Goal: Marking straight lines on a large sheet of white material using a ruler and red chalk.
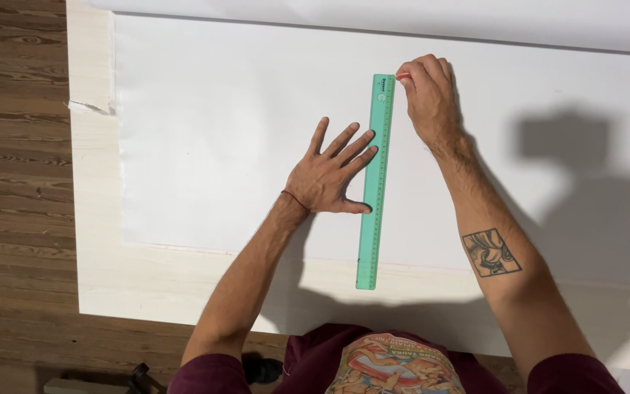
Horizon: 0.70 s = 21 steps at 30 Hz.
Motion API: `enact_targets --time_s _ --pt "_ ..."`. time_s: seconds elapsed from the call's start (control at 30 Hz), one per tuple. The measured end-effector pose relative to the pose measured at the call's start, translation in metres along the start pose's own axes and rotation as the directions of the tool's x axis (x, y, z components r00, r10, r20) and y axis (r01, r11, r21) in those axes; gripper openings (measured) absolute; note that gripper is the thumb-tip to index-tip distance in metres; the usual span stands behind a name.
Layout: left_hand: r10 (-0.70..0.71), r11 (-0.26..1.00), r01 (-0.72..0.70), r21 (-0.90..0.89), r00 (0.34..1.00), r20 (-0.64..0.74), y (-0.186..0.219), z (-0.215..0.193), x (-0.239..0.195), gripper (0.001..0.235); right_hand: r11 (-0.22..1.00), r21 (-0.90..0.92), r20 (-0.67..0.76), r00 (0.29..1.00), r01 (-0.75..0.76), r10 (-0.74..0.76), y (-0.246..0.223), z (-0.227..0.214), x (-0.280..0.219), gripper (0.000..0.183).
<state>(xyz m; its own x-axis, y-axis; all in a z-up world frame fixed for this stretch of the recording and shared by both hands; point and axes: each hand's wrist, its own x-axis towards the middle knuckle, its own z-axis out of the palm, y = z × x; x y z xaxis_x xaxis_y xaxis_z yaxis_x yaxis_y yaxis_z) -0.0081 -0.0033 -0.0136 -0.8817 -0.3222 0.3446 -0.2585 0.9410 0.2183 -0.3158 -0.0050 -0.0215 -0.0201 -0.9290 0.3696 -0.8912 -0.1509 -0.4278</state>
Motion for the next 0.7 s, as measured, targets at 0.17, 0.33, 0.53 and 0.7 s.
enact_targets --time_s 0.17,0.33,0.53,0.7 --pt "-0.005 0.999 0.005 -0.034 1.000 -0.013 0.001 -0.006 0.002 0.125 1.000 -0.022 0.066 0.998 0.017 -0.015 0.005 -0.003 0.003 0.011" --pt "-0.008 1.000 0.008 -0.025 1.000 0.005 0.000 -0.006 0.001 0.126 1.000 -0.008 0.058 0.998 0.028 -0.027 0.008 -0.001 0.002 0.013" --pt "-0.001 0.999 0.002 -0.039 1.000 0.014 0.003 -0.005 0.000 0.127 0.996 -0.079 0.079 0.996 0.047 -0.041 0.012 -0.003 -0.004 0.010" --pt "-0.008 1.000 0.007 -0.028 1.000 -0.010 0.002 -0.004 0.001 0.124 0.998 -0.043 0.082 0.996 0.040 -0.037 0.017 -0.002 -0.004 0.015"
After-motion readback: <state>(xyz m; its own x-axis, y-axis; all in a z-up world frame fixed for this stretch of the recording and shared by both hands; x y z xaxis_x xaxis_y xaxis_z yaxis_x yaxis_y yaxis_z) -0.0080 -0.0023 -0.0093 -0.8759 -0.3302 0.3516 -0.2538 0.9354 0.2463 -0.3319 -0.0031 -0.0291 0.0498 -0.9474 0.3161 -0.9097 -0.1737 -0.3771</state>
